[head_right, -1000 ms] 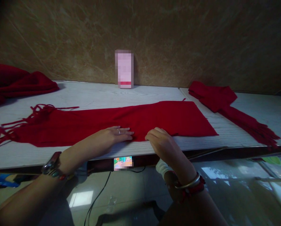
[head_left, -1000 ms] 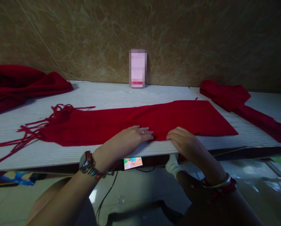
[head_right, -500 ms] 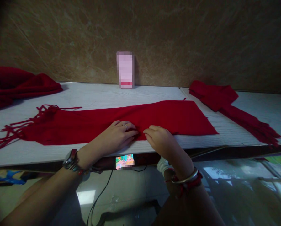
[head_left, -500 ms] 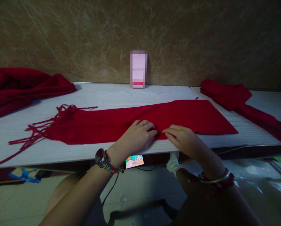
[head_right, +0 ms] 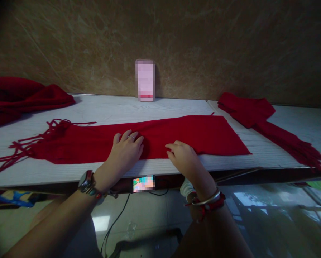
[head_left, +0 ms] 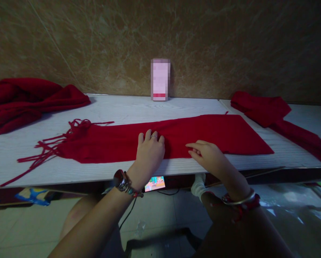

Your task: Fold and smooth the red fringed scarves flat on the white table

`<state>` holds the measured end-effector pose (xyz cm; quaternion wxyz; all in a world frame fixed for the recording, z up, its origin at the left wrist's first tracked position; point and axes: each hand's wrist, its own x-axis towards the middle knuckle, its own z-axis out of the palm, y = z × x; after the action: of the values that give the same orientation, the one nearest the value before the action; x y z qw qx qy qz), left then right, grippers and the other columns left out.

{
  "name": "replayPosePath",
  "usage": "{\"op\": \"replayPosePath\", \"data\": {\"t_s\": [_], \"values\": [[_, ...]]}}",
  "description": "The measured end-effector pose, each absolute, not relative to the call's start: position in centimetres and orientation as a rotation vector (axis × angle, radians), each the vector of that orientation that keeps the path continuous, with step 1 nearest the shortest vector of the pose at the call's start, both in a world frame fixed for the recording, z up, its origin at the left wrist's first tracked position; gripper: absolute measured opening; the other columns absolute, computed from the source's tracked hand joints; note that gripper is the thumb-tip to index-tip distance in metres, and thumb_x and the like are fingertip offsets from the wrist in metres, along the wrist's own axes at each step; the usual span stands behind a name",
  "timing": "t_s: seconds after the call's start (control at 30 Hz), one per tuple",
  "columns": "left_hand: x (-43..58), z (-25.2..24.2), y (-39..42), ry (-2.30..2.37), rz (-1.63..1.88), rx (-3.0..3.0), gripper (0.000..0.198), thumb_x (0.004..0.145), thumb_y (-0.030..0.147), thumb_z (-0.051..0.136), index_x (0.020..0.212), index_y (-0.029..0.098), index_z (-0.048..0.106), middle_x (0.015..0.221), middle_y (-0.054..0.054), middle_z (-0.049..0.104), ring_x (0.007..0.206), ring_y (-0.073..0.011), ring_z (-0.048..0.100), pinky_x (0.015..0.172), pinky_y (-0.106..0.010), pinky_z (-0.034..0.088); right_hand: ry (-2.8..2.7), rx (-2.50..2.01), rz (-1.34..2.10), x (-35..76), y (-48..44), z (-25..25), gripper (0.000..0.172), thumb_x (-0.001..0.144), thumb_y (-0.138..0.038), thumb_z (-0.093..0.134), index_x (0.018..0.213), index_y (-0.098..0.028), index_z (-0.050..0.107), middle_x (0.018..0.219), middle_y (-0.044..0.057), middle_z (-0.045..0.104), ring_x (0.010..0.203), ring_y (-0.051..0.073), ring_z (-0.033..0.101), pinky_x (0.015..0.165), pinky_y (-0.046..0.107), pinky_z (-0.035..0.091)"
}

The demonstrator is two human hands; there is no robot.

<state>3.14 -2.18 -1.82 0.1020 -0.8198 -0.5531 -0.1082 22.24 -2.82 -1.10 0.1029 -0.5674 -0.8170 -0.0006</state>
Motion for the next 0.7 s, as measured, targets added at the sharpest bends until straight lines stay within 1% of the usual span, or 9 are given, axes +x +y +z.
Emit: {"op": "replayPosePath", "data": {"t_s": [0.07, 0.13, 0.17, 0.23, 0.3, 0.37, 0.43, 0.63, 0.7], "values": [[3.4, -1.9, -2.4, -1.629, -0.319, -2.403, 0.028, 0.088, 0.015, 0.043, 0.104, 0.011, 0.066, 0.124, -0.019, 0.059, 0.119, -0.0358, 0.049, 0.091, -0.054, 0.040, -2.426, -1.738, -0.012, 21.8, -3.0, -1.0, 0.031, 0.082, -0.014, 0.052, 0.108, -0.017, 0.070, 0.087, 0.008, 0.071, 0.070, 0.016, 0.063, 0.065, 0.026, 0.047], [3.8, -1.8, -2.3, -1.561, -0.295, -2.497, 0.031, 0.089, 0.013, 0.041, 0.111, 0.013, 0.063, 0.133, -0.016, 0.053, 0.127, -0.0321, 0.043, 0.098, -0.051, 0.036, -2.438, -1.821, -0.018, 21.3, -3.1, -0.8, 0.034, 0.086, -0.018, 0.048, 0.115, -0.016, 0.066, 0.094, 0.010, 0.071, 0.079, 0.018, 0.065, 0.072, 0.027, 0.048], [4.0, -1.7, -2.2, -1.504, -0.269, -2.584, 0.032, 0.089, 0.012, 0.041, 0.114, 0.014, 0.062, 0.135, -0.014, 0.052, 0.127, -0.0293, 0.043, 0.100, -0.048, 0.036, -2.440, -1.862, -0.017, 21.1, -3.2, -0.7, 0.036, 0.087, -0.019, 0.046, 0.118, -0.016, 0.065, 0.096, 0.011, 0.071, 0.082, 0.018, 0.065, 0.074, 0.028, 0.048], [4.2, -1.4, -2.0, -1.403, -0.197, -2.754, 0.034, 0.090, 0.011, 0.040, 0.117, 0.015, 0.059, 0.130, -0.011, 0.056, 0.121, -0.0242, 0.049, 0.098, -0.040, 0.040, -2.440, -1.926, -0.009, 20.8, -3.2, -0.6, 0.038, 0.089, -0.021, 0.044, 0.122, -0.016, 0.062, 0.101, 0.012, 0.070, 0.088, 0.020, 0.065, 0.077, 0.029, 0.048], [4.3, -1.1, -1.8, -1.389, -0.137, -2.826, 0.033, 0.090, 0.011, 0.038, 0.117, 0.014, 0.058, 0.122, -0.011, 0.060, 0.110, -0.0220, 0.056, 0.090, -0.035, 0.045, -2.432, -1.947, 0.008, 20.7, -3.0, -0.6, 0.039, 0.089, -0.021, 0.043, 0.124, -0.016, 0.060, 0.107, 0.013, 0.069, 0.095, 0.022, 0.065, 0.081, 0.031, 0.048], [4.3, -0.8, -1.8, -1.459, -0.109, -2.793, 0.032, 0.091, 0.012, 0.037, 0.115, 0.013, 0.059, 0.116, -0.012, 0.061, 0.103, -0.0226, 0.058, 0.083, -0.034, 0.048, -2.422, -1.938, 0.051, 20.7, -2.7, -0.6, 0.040, 0.090, -0.021, 0.041, 0.126, -0.015, 0.058, 0.112, 0.013, 0.068, 0.101, 0.023, 0.063, 0.085, 0.032, 0.048], [4.2, -0.6, -1.9, -1.565, -0.093, -2.708, 0.032, 0.091, 0.014, 0.037, 0.113, 0.013, 0.059, 0.114, -0.013, 0.061, 0.103, -0.0244, 0.058, 0.081, -0.035, 0.048, -2.407, -1.934, 0.104, 20.8, -2.4, -0.6, 0.041, 0.091, -0.021, 0.040, 0.128, -0.015, 0.057, 0.111, 0.013, 0.069, 0.101, 0.023, 0.063, 0.085, 0.034, 0.048], [3.7, -0.5, -2.5, -1.934, -0.142, -2.319, 0.030, 0.092, 0.019, 0.038, 0.105, 0.013, 0.064, 0.109, -0.017, 0.061, 0.101, -0.0296, 0.056, 0.083, -0.043, 0.043, -2.363, -2.049, 0.085, 20.4, -1.9, -0.5, 0.043, 0.091, -0.025, 0.039, 0.131, -0.021, 0.054, 0.099, 0.011, 0.073, 0.090, 0.024, 0.067, 0.078, 0.035, 0.049], [3.6, -0.8, -2.5, -1.972, -0.178, -2.268, 0.029, 0.091, 0.020, 0.040, 0.103, 0.012, 0.065, 0.112, -0.019, 0.059, 0.104, -0.0313, 0.054, 0.084, -0.045, 0.042, -2.369, -2.070, 0.045, 20.1, -2.0, -0.5, 0.043, 0.091, -0.025, 0.038, 0.132, -0.020, 0.053, 0.096, 0.011, 0.073, 0.089, 0.024, 0.067, 0.075, 0.035, 0.049]]}}
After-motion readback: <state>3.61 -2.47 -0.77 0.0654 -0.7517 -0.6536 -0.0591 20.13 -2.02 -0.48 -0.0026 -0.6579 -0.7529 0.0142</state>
